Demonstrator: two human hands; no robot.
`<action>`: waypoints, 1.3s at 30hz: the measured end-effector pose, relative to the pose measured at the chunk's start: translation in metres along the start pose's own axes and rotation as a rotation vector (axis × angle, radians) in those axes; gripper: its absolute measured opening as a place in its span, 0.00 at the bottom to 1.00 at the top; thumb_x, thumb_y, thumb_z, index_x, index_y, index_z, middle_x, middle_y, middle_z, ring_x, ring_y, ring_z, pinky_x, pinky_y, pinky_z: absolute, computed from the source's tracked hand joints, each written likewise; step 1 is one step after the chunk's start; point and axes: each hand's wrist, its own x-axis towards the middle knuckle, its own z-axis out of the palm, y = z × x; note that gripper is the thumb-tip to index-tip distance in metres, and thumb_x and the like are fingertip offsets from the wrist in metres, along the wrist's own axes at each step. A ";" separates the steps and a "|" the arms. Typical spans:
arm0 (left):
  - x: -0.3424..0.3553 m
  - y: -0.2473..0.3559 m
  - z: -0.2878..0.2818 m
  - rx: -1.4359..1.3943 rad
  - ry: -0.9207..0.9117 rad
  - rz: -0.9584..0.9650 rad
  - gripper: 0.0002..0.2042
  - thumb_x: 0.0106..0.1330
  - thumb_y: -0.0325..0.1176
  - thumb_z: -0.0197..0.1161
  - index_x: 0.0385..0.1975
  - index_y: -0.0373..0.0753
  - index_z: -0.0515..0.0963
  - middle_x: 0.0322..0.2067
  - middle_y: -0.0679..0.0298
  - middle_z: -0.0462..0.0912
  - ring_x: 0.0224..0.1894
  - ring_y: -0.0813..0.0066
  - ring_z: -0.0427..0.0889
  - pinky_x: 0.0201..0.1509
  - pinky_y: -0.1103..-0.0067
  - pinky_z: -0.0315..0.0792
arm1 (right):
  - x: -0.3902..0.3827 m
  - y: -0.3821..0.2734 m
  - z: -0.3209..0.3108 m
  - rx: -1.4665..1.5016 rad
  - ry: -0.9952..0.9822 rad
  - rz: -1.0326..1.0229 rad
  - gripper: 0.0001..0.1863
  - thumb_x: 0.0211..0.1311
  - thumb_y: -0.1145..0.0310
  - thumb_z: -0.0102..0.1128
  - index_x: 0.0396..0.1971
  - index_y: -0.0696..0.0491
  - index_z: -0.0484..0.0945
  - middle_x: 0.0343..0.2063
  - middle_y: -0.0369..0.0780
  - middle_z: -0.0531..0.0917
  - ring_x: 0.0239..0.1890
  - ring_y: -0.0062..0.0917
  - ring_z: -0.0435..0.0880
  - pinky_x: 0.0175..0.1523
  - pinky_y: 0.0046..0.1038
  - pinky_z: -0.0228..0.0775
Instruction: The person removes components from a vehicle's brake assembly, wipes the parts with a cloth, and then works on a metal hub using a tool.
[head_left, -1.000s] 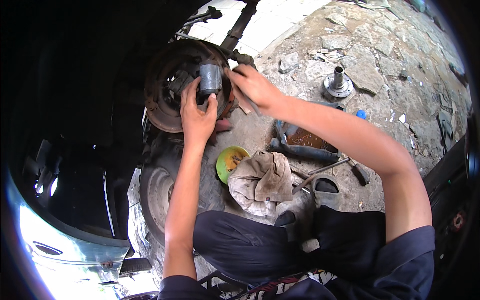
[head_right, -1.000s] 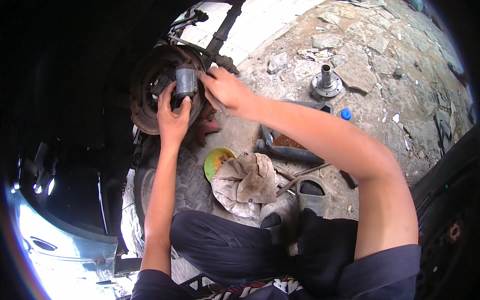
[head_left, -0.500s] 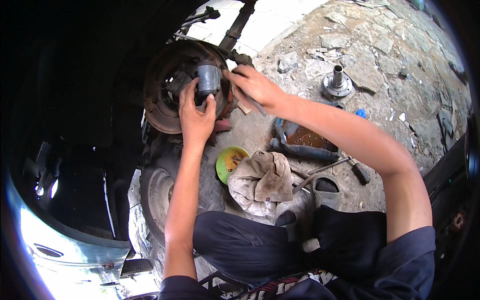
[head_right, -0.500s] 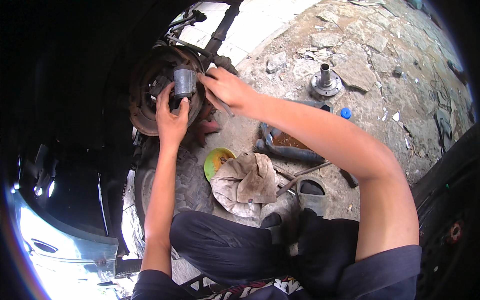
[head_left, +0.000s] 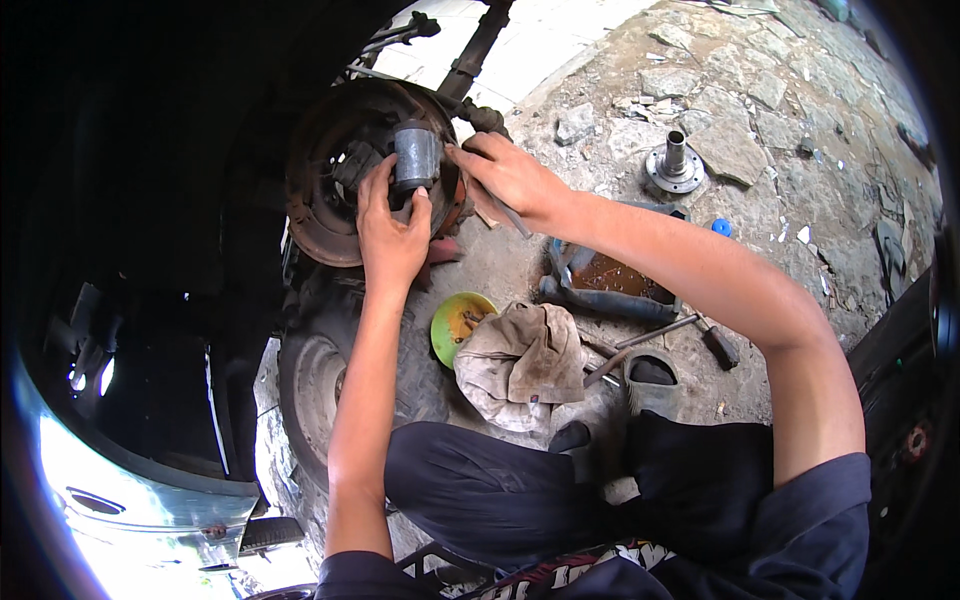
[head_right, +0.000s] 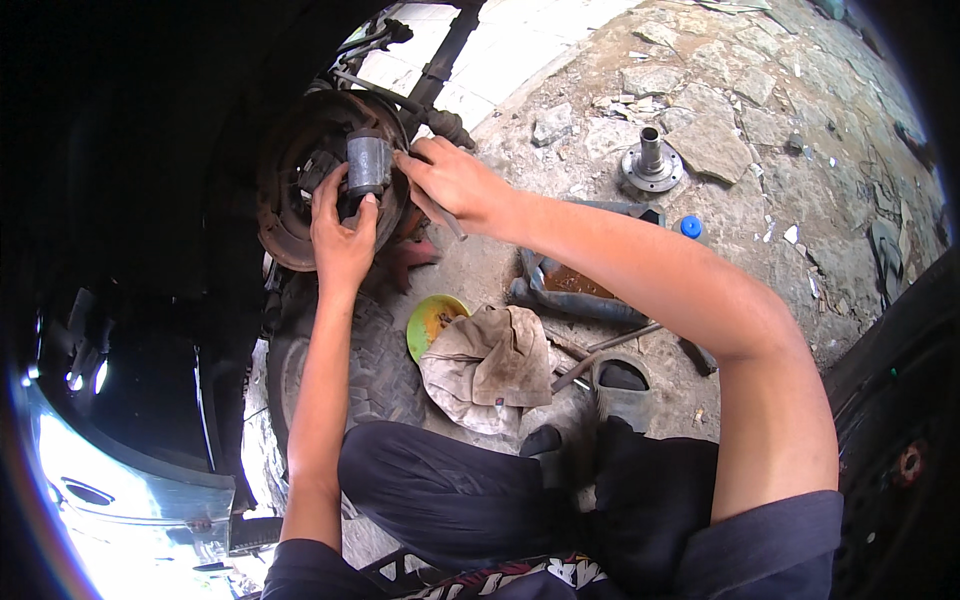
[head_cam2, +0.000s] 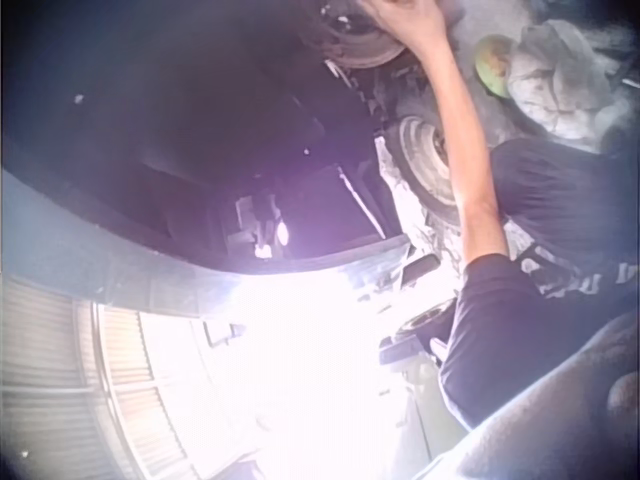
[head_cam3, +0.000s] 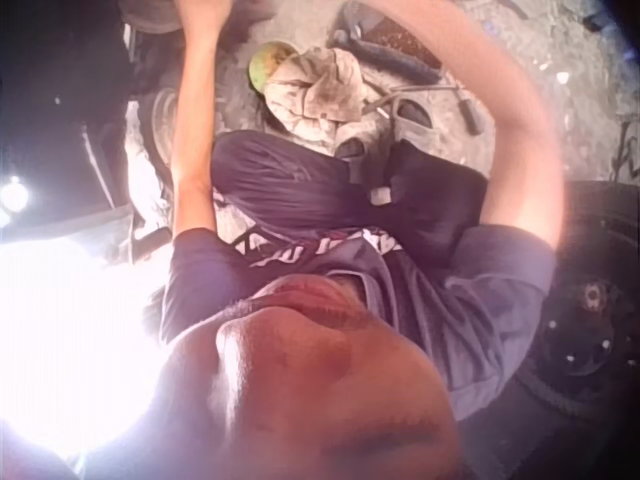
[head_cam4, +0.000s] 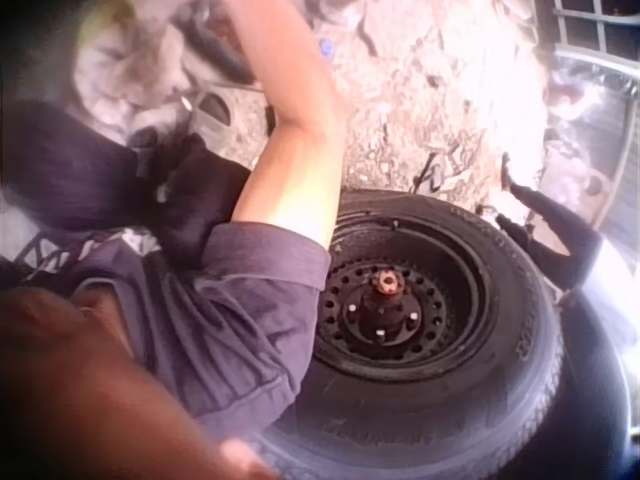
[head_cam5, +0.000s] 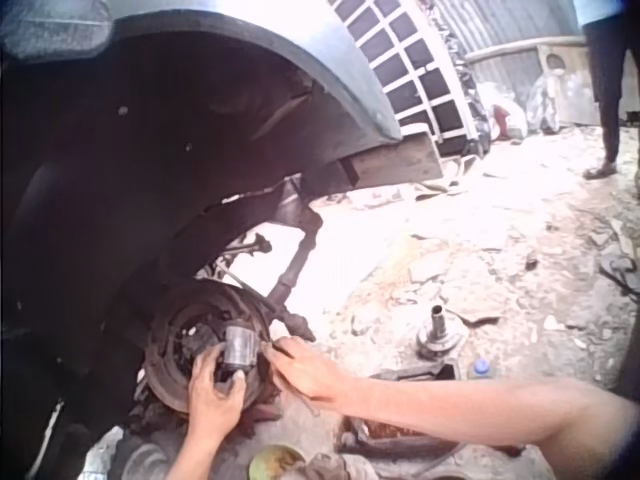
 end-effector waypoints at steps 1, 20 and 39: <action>0.000 0.001 -0.001 -0.002 0.000 0.005 0.24 0.64 0.30 0.64 0.59 0.31 0.73 0.56 0.45 0.77 0.59 0.45 0.76 0.64 0.61 0.70 | 0.001 0.001 -0.001 0.003 -0.010 0.002 0.26 0.56 0.80 0.61 0.58 0.64 0.74 0.42 0.51 0.78 0.44 0.46 0.79 0.50 0.40 0.76; -0.004 -0.001 0.004 -0.028 0.002 -0.039 0.23 0.65 0.30 0.65 0.60 0.33 0.74 0.57 0.49 0.78 0.60 0.53 0.78 0.66 0.67 0.70 | 0.006 -0.002 -0.002 -0.004 -0.046 0.045 0.23 0.57 0.77 0.62 0.54 0.65 0.75 0.37 0.50 0.79 0.40 0.47 0.80 0.45 0.42 0.76; -0.004 -0.003 0.003 -0.009 0.020 -0.037 0.24 0.64 0.30 0.65 0.60 0.33 0.73 0.57 0.48 0.77 0.60 0.52 0.77 0.66 0.66 0.69 | -0.008 -0.013 0.001 0.016 -0.012 0.061 0.24 0.56 0.82 0.60 0.56 0.64 0.76 0.37 0.51 0.78 0.39 0.46 0.80 0.44 0.40 0.76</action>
